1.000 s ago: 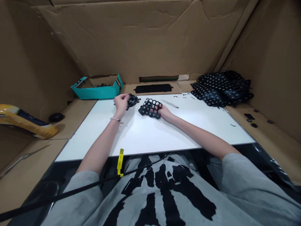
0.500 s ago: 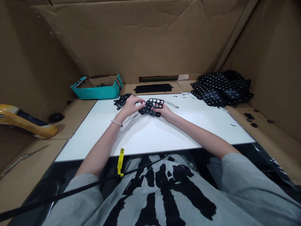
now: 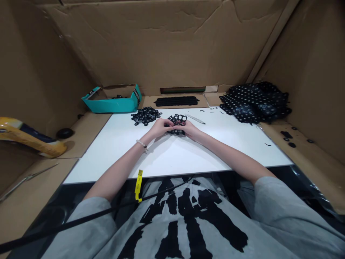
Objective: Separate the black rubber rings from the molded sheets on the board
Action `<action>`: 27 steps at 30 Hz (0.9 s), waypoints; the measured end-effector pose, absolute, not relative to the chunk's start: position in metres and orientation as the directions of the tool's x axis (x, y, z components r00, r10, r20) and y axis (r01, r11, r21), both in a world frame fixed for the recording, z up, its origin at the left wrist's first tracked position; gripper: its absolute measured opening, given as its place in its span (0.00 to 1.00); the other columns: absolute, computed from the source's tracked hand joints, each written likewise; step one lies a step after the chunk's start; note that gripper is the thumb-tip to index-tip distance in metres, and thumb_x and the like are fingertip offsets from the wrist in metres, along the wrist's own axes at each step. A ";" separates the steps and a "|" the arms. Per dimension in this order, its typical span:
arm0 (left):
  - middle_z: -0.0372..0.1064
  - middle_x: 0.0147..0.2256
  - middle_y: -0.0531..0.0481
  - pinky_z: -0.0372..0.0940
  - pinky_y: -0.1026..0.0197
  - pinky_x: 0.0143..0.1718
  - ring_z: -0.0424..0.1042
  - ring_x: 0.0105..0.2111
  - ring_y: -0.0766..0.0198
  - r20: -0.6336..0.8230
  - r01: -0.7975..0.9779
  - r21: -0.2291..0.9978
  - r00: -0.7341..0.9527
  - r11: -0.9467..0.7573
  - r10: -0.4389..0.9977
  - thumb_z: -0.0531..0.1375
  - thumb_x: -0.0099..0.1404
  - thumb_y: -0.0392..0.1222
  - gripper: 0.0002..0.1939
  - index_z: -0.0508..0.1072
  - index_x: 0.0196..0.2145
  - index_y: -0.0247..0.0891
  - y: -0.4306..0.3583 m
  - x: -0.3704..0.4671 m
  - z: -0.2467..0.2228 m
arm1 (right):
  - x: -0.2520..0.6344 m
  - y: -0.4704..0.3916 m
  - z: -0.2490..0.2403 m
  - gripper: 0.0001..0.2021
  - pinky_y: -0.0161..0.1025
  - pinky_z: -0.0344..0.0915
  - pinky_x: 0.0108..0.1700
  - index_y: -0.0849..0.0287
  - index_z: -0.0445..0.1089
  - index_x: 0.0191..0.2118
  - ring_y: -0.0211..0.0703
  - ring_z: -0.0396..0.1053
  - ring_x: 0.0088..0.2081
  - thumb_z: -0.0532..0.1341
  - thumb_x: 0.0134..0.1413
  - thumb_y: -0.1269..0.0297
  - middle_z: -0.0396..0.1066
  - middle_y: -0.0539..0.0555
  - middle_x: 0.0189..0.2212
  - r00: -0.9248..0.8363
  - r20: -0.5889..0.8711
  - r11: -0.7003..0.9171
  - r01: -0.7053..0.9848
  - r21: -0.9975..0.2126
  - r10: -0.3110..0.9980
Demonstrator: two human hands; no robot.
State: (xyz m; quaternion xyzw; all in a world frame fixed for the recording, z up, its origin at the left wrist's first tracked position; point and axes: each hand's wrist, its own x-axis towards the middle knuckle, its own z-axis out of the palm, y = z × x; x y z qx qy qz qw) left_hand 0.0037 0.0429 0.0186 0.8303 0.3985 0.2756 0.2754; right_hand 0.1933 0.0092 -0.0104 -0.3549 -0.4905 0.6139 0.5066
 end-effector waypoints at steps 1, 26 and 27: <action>0.79 0.33 0.47 0.66 0.57 0.43 0.74 0.35 0.57 0.223 0.490 0.718 0.511 -0.495 0.830 0.67 0.56 0.54 0.15 0.81 0.31 0.38 0.043 0.004 0.018 | 0.194 0.010 -0.012 0.18 0.43 0.69 0.50 0.60 0.74 0.32 0.43 0.73 0.37 0.76 0.31 0.63 0.77 0.51 0.32 -0.217 0.052 -0.006 -0.260 -0.966 0.975; 0.79 0.36 0.45 0.59 0.49 0.51 0.70 0.43 0.50 0.438 0.688 0.321 0.501 -0.650 0.746 0.65 0.62 0.53 0.13 0.81 0.37 0.41 0.029 -0.004 0.047 | 0.196 0.010 -0.008 0.16 0.40 0.71 0.43 0.60 0.77 0.35 0.44 0.75 0.39 0.74 0.37 0.62 0.80 0.54 0.35 -0.143 -0.033 -0.064 -0.220 -0.973 0.989; 0.79 0.36 0.45 0.60 0.49 0.49 0.70 0.43 0.50 0.425 0.684 0.330 0.509 -0.651 0.749 0.66 0.60 0.53 0.14 0.81 0.37 0.41 0.027 -0.002 0.044 | 0.195 0.009 -0.008 0.17 0.40 0.71 0.45 0.60 0.77 0.36 0.44 0.75 0.40 0.75 0.36 0.61 0.80 0.54 0.36 -0.153 -0.004 -0.040 -0.234 -0.971 0.988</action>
